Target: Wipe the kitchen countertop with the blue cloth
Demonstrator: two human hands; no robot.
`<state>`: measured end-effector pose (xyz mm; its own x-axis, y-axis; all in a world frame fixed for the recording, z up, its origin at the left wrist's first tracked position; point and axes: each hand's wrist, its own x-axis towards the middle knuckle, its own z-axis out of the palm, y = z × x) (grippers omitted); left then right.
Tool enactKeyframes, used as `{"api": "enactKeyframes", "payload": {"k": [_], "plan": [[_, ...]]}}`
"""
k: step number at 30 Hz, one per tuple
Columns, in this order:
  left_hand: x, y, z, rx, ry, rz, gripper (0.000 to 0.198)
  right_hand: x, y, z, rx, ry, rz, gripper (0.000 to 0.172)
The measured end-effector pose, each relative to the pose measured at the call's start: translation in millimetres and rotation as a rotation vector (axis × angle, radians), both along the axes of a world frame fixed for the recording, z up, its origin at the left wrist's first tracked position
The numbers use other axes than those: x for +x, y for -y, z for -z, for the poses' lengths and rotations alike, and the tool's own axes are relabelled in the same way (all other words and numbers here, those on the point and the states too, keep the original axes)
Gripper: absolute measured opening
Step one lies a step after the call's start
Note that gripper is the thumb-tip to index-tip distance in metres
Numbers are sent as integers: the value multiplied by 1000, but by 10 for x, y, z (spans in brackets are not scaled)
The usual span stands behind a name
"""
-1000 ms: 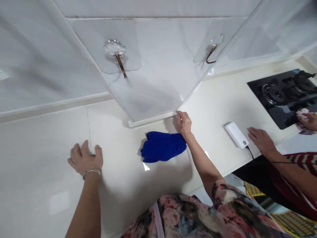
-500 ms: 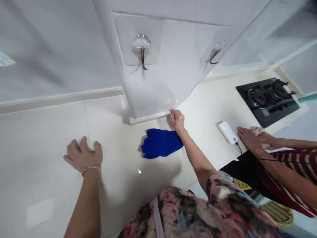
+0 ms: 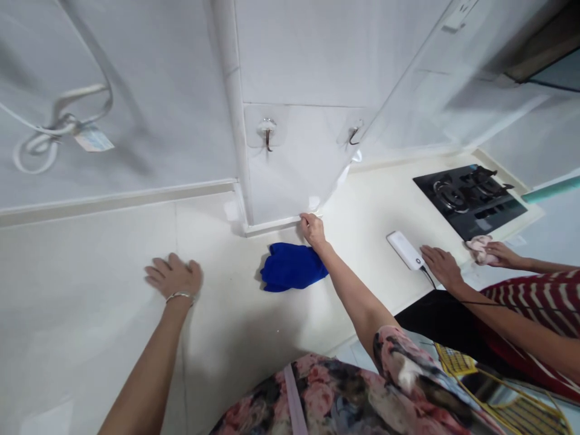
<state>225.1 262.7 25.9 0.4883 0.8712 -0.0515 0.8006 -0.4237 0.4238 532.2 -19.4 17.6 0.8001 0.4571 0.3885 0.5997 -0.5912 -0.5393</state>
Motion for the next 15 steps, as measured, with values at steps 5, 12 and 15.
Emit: {"api": "enactKeyframes", "payload": {"k": [5, 12, 15], "plan": [[695, 222, -47, 5, 42, 328, 76, -3, 31, 42, 27, -1, -32, 29], [1258, 761, 107, 32, -51, 455, 94, 30, 90, 172, 11, -21, -62, 32], [1232, 765, 145, 53, -55, 463, 95, 3, 117, 223, 51, -40, -53, 33]]}}
